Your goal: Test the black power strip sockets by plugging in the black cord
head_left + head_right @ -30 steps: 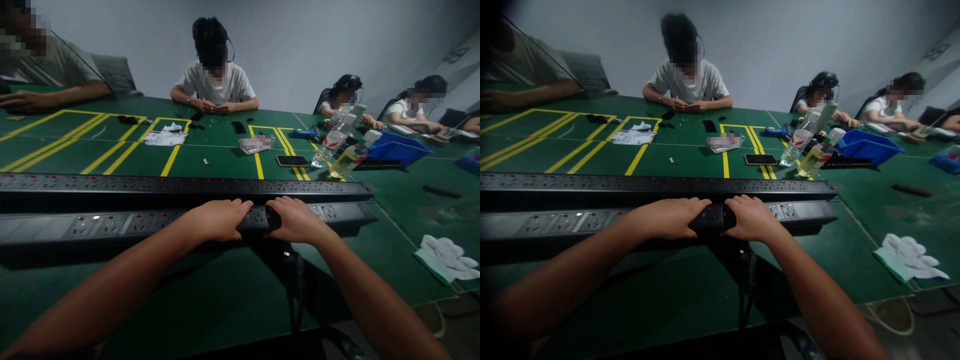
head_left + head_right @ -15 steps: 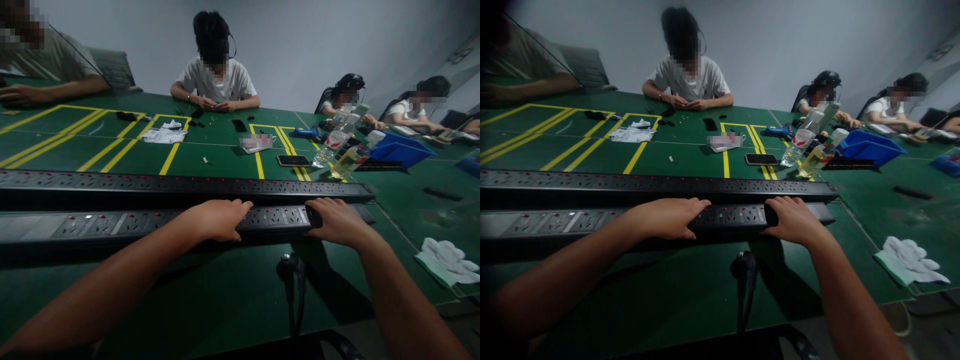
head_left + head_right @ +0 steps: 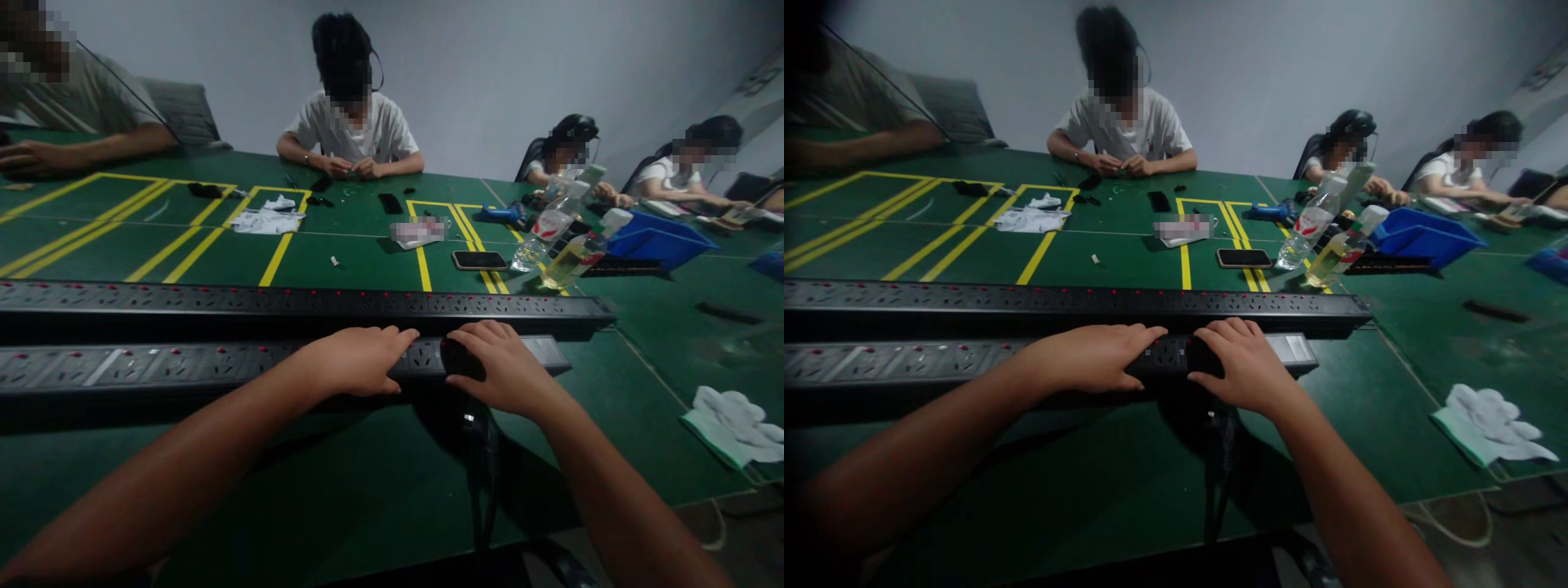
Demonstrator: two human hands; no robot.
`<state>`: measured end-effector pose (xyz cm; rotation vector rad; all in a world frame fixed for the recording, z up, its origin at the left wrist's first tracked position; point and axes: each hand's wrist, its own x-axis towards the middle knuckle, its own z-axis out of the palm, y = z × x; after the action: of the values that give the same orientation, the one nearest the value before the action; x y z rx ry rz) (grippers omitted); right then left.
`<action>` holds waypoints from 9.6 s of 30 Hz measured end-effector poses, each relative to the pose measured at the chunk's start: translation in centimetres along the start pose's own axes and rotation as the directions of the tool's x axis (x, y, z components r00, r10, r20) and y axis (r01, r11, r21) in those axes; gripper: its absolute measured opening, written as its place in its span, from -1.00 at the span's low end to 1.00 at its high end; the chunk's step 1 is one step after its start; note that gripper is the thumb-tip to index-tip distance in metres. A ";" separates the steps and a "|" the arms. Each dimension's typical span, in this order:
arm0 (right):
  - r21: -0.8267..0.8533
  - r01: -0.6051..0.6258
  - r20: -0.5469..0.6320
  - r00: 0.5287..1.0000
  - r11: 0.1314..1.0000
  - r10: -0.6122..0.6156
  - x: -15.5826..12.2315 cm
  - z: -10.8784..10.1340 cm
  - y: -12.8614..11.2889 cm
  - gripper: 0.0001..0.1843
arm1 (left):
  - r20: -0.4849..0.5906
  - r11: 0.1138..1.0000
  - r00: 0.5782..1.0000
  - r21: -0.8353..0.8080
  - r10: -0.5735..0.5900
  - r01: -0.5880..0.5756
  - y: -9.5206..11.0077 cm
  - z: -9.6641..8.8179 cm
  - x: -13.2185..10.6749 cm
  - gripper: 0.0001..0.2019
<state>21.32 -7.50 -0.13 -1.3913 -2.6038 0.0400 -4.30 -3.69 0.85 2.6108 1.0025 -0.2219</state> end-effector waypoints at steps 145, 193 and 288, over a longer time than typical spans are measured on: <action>0.479 -0.297 -0.089 0.920 0.826 0.382 1.2 0.0 -1.5 -0.90 | -0.095 0.986 0.987 0.113 0.130 -0.119 1.6 -0.5 2.6 -0.46; -0.002 -0.036 0.119 0.992 0.999 0.036 -0.6 1.2 3.1 -0.29 | -0.153 0.970 0.957 0.033 0.245 -0.243 1.9 1.1 4.2 -0.30; 0.226 -0.379 -0.020 0.919 0.897 0.393 2.1 0.3 -2.3 -0.95 | -0.243 0.988 0.960 -0.036 0.139 -0.152 2.0 2.1 5.7 -0.73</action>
<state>18.23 -7.08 0.14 -1.7648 -2.1517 0.3205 1.16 -2.29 -2.04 2.6911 0.8699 0.1593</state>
